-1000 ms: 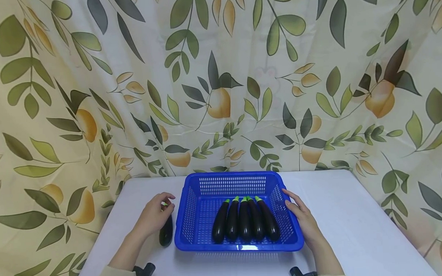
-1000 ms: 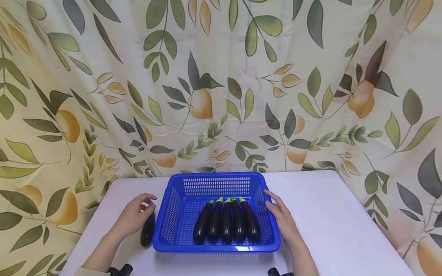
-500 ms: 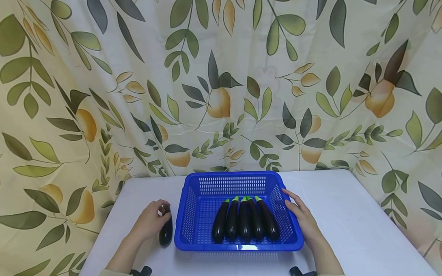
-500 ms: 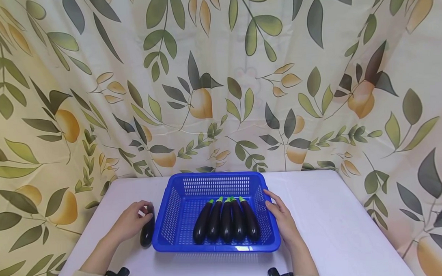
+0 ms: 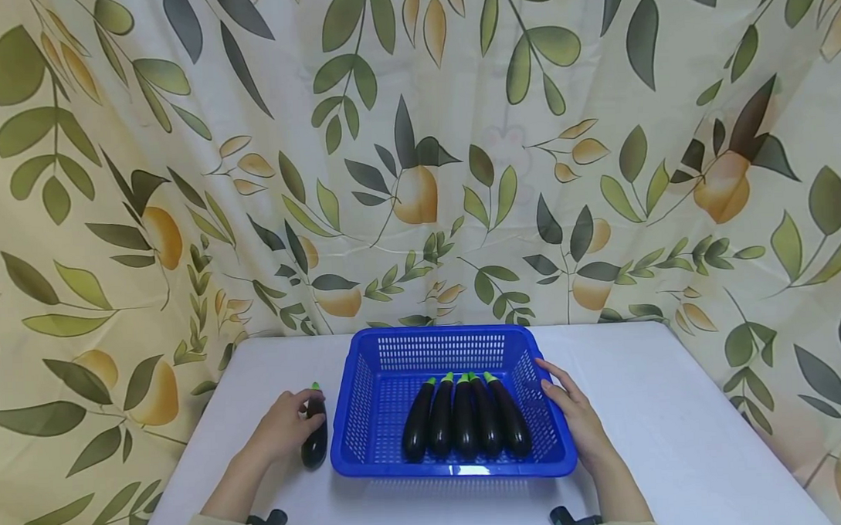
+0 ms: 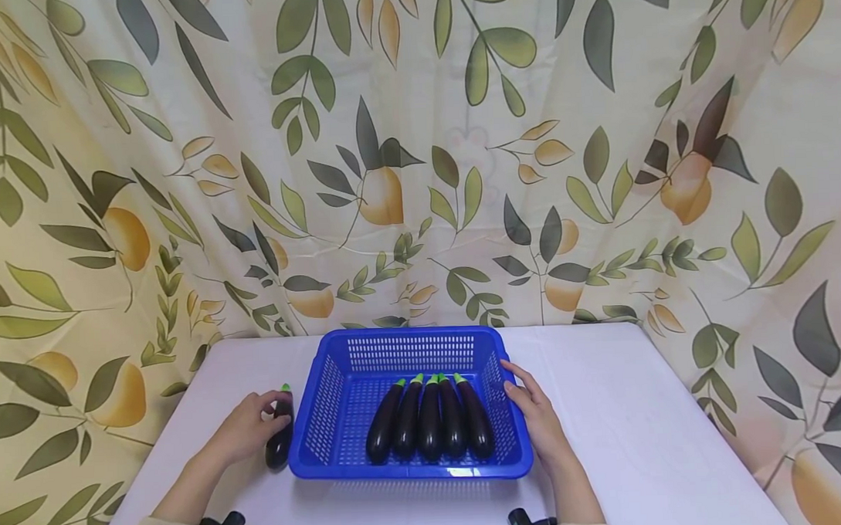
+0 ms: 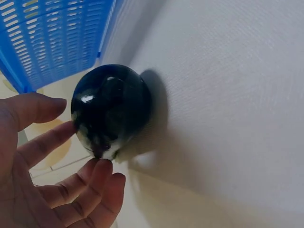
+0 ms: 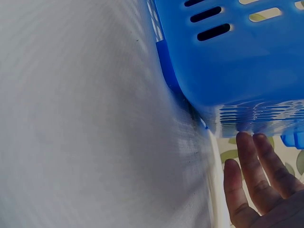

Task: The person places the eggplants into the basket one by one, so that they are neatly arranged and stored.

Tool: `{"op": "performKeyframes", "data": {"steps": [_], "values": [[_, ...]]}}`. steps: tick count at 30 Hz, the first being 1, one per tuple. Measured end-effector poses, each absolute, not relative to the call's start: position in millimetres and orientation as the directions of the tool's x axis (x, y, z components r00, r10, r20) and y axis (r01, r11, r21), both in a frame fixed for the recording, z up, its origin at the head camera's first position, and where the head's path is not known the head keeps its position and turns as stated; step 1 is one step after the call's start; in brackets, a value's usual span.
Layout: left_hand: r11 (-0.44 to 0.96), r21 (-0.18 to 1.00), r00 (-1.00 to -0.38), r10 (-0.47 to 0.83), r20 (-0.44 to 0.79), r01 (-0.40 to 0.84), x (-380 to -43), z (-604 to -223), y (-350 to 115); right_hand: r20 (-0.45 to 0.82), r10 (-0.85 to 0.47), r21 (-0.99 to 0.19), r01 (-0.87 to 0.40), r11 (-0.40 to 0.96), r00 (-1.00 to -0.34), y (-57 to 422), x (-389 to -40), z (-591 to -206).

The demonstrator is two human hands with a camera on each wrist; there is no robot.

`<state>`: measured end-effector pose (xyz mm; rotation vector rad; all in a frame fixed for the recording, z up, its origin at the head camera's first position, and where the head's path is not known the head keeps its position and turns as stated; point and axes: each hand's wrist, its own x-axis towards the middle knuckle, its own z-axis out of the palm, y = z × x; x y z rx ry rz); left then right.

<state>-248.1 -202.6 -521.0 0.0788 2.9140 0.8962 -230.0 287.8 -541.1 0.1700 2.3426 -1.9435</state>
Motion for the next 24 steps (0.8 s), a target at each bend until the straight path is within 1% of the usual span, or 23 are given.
{"op": "performKeyframes", "data": {"steps": [24], "values": [[0.787,0.615,-0.989,0.059,-0.134,-0.037,-251,-535,-205,-0.15,0.023,-0.971,0.151,0.184,-0.988,289,-230,-543]]}}
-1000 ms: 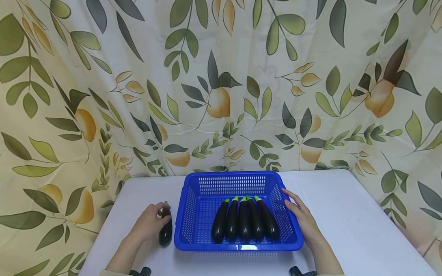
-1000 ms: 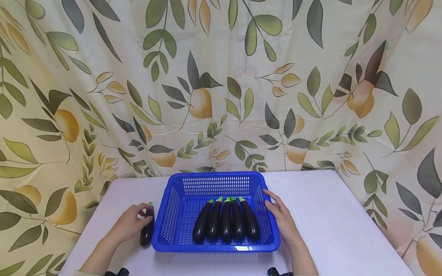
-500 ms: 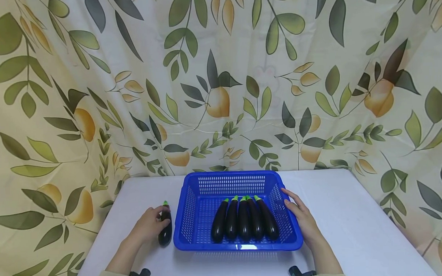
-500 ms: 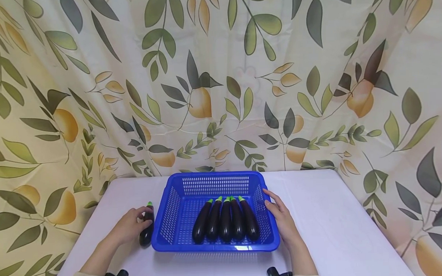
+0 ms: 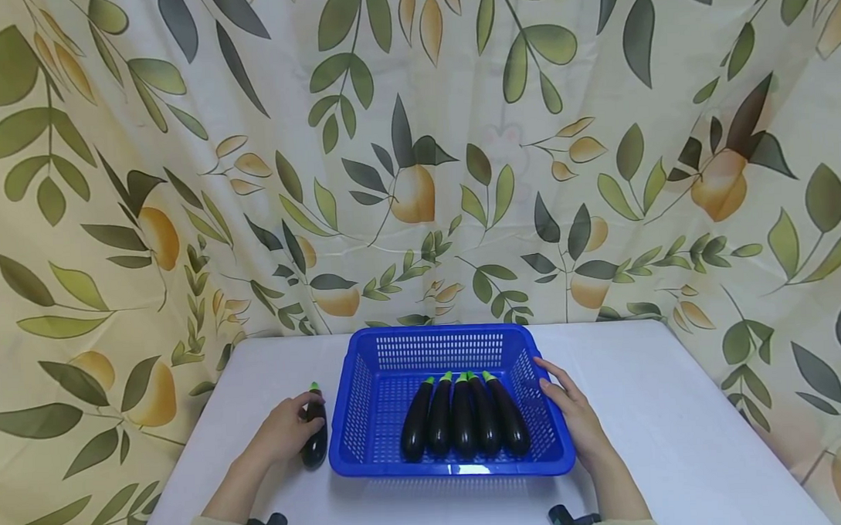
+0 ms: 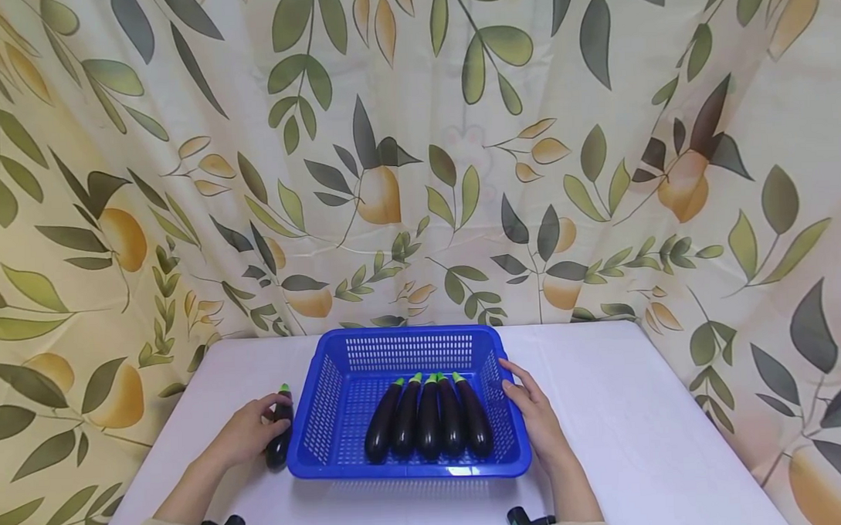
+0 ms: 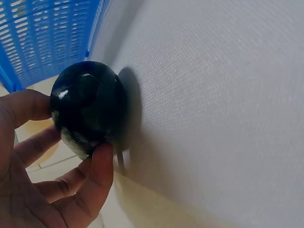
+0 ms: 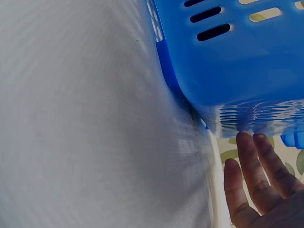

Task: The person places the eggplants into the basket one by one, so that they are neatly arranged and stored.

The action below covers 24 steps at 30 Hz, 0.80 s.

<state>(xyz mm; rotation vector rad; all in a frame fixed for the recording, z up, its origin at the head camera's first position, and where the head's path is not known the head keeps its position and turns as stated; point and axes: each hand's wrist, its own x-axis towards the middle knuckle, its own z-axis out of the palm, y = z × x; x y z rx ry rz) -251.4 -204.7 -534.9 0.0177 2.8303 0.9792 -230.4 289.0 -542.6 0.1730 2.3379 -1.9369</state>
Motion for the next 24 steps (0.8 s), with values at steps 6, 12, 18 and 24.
{"op": "performKeyframes", "data": {"steps": [6,12,18,24], "values": [[0.777,0.628,-0.99,0.053,-0.131,-0.041,-250,-533,-204,-0.146,0.025,-0.971,0.148,0.186,-0.989,289,-231,-543],[0.776,0.63,-0.992,0.056,-0.109,-0.026,-250,-532,-204,-0.145,0.029,-0.972,0.148,0.182,-0.989,288,-231,-543],[0.779,0.627,-0.994,0.064,-0.088,-0.006,-250,-528,-205,-0.151,0.034,-0.97,0.154,0.187,-0.988,287,-231,-543],[0.774,0.633,-0.994,0.068,-0.084,0.0,-250,-521,-206,-0.153,0.037,-0.97,0.157,0.187,-0.988,287,-232,-543]]}}
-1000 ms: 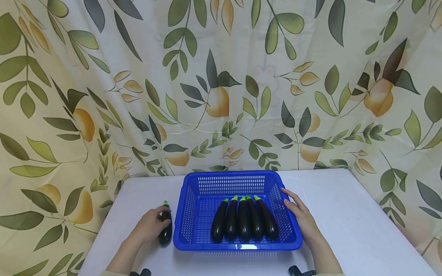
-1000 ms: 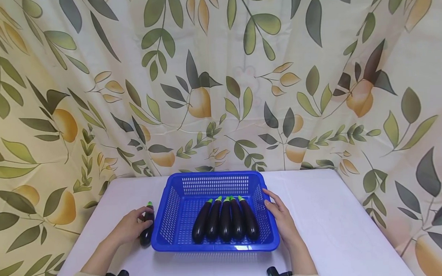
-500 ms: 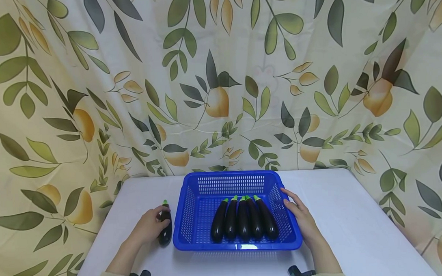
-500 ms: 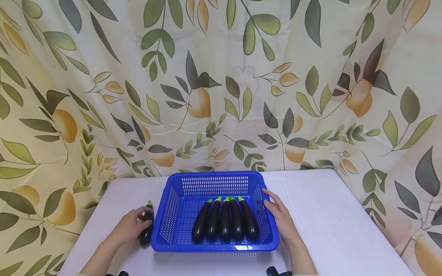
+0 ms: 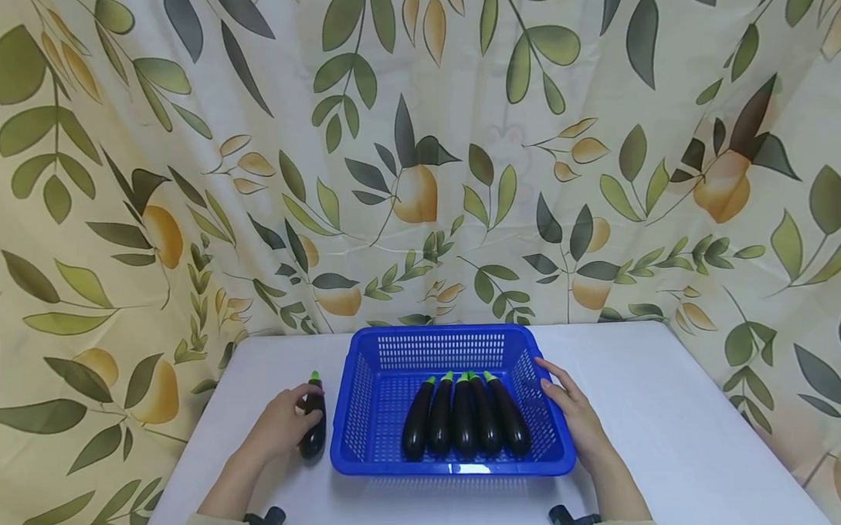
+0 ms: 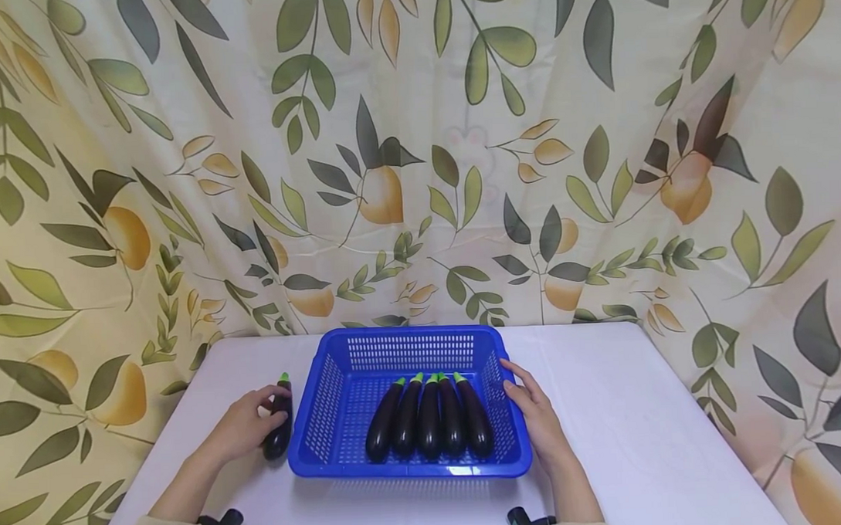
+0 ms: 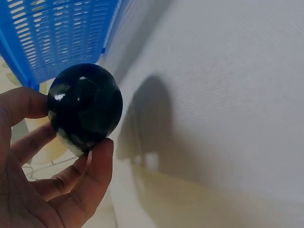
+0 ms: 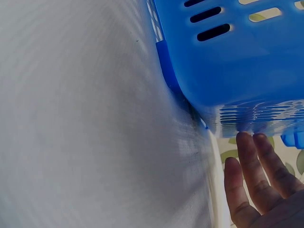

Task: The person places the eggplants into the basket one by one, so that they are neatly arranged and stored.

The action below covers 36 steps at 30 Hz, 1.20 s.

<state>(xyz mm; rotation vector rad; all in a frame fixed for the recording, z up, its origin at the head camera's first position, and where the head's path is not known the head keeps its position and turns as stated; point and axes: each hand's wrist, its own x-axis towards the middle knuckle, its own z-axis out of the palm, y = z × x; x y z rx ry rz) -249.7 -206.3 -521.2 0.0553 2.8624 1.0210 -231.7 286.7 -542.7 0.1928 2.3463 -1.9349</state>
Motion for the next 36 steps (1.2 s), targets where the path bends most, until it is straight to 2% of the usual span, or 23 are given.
{"op": "performKeyframes", "data": {"steps": [28,36], "values": [[0.814,0.579,-0.996,0.087,-0.032,0.052,-252,-489,-201,-0.133,0.027,-0.974,0.136,0.182,-0.991,288,-231,-543],[0.798,0.599,-0.995,0.097,-0.027,0.061,-253,-482,-198,-0.13,0.027,-0.973,0.133,0.19,-0.991,288,-232,-543]]}}
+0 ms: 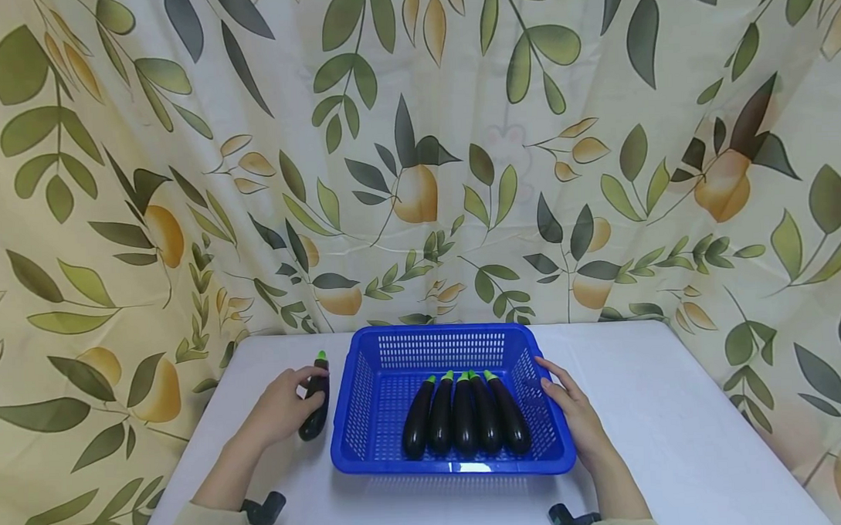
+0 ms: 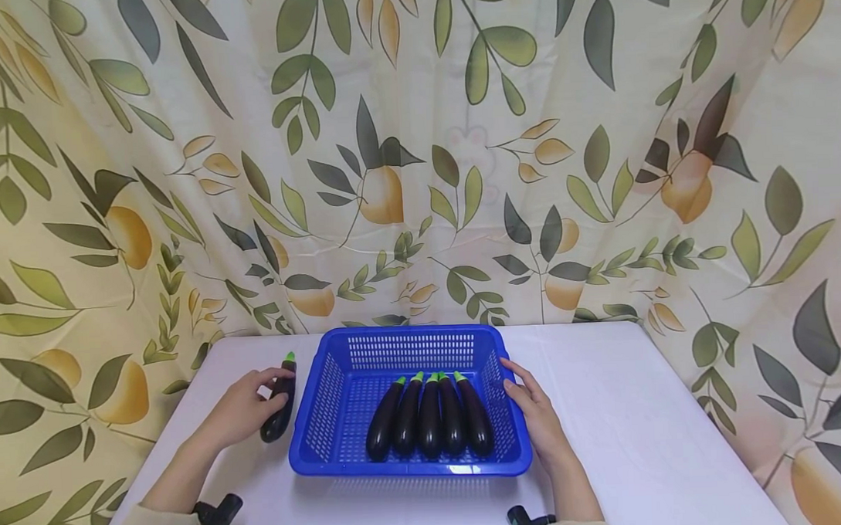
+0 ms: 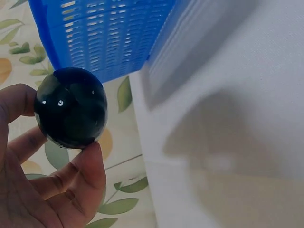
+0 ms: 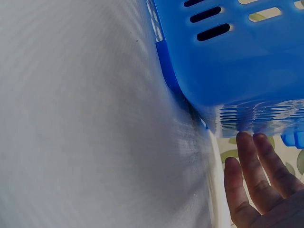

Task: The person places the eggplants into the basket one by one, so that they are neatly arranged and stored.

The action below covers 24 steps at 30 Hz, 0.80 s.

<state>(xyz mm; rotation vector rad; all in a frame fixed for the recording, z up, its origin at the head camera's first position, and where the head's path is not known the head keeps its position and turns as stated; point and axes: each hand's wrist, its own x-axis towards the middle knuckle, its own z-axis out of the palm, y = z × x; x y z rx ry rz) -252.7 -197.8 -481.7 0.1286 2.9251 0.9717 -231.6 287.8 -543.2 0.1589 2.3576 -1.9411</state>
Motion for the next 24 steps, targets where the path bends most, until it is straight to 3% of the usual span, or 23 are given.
{"op": "performKeyframes", "data": {"steps": [24], "values": [[0.777,0.618,-0.991,0.127,0.031,0.119,-251,-462,-183,-0.135,0.025,-0.972,0.137,0.191,-0.991,289,-231,-543]]}}
